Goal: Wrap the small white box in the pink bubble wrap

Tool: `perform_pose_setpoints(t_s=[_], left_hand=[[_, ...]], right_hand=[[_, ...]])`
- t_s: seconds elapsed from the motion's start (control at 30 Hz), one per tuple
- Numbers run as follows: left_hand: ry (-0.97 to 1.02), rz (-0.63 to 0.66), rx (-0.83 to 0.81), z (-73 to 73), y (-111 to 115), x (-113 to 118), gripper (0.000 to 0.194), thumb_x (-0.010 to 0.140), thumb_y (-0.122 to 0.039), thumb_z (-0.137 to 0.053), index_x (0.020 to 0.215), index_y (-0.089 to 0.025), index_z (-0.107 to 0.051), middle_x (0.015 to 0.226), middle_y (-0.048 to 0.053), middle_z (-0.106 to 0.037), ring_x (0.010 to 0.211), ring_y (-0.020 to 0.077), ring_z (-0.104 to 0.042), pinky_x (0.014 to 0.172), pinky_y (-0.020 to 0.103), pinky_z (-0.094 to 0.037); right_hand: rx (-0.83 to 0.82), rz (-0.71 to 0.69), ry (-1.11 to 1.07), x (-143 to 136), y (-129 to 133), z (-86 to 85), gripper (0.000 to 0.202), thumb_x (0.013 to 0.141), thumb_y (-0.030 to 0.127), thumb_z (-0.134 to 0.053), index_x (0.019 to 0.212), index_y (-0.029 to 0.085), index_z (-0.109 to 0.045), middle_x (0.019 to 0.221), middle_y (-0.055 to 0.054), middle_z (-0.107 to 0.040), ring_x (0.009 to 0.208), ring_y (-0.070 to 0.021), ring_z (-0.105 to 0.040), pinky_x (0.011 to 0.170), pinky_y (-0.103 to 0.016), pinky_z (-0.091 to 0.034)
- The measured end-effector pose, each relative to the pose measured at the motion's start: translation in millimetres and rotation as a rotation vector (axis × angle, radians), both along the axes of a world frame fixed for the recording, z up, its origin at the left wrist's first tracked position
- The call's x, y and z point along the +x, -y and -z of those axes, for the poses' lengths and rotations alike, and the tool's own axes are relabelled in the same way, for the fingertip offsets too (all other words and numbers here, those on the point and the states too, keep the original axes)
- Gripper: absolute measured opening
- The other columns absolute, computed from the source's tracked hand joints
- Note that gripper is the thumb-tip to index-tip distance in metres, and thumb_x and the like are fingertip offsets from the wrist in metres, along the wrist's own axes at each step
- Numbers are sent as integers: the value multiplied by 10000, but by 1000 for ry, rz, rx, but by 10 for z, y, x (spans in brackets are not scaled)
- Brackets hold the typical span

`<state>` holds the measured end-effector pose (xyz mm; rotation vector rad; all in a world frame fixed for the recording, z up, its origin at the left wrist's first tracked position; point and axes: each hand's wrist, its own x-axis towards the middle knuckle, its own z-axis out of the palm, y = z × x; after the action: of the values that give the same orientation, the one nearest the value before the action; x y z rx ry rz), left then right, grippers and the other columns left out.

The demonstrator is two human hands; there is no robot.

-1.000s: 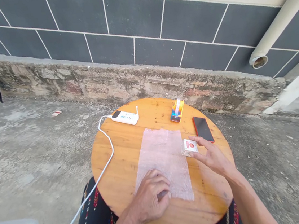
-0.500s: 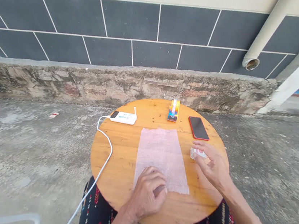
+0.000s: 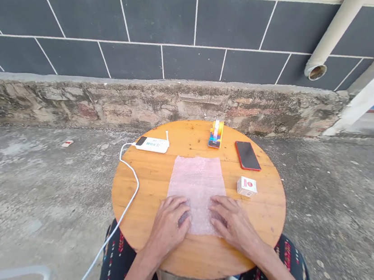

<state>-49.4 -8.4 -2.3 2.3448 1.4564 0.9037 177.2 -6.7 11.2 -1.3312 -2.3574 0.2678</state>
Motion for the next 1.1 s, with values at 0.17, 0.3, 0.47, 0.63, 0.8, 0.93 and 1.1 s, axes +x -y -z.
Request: perform_pose_setpoints(t_s=[0.17,0.3,0.47,0.63,0.8,0.93,1.1], left_hand=[[-16,14,12,53,-14,-31,179,782,-153,-559,925,-214,-649,1158,65,-632,1091,250,-529,931,436,-420],[-30,32,-8,31,-15,-53,180,784,-167,-569,940,-216,-645,1176,62,-623,1108,251,-522,934,433,-421],[-44,62,-18,-35,-43,-69,168,781,-162,-580,918,-219,-659,1148,57,-635,1089,241,-530,934,424,-428],[-30,40,-15,-66,-77,-60,165,810,-148,-542,901,-221,-659,1160,53,-626,1071,226,-540,924,405,-438],[-55,27,-12,-141,-172,10,203,809,-127,-523,930,-216,-659,1203,60,-604,1126,238,-518,964,424,-424],[-100,65,-28,-183,-312,70,341,754,-123,-566,1077,-213,-627,1302,75,-553,1208,258,-476,1026,447,-391],[-127,86,-38,-128,-442,90,449,730,-201,-627,1177,-212,-592,1382,96,-493,1287,275,-418,1077,456,-352]], right_hand=[[-50,10,-3,24,12,-2,264,821,191,-576,1072,238,-641,1289,-75,-564,1127,-276,-523,932,-451,-402],[-58,5,-1,34,12,-19,263,820,190,-586,1074,237,-639,1292,-66,-566,1137,-272,-518,936,-448,-395],[-53,10,24,49,6,-42,252,829,211,-579,1069,237,-650,1284,-67,-575,1129,-271,-526,939,-449,-395],[-33,-6,20,65,-4,-15,254,835,223,-568,1074,238,-651,1278,-72,-579,1128,-271,-530,932,-447,-402],[-25,-2,1,61,10,13,258,843,223,-555,1086,233,-640,1276,-74,-575,1118,-270,-531,932,-451,-397],[-24,3,-18,64,25,34,267,848,217,-550,1103,228,-626,1285,-80,-566,1143,-278,-510,936,-458,-389],[-35,1,-26,76,36,48,263,859,218,-547,1112,225,-616,1300,-76,-555,1163,-278,-492,952,-465,-374]])
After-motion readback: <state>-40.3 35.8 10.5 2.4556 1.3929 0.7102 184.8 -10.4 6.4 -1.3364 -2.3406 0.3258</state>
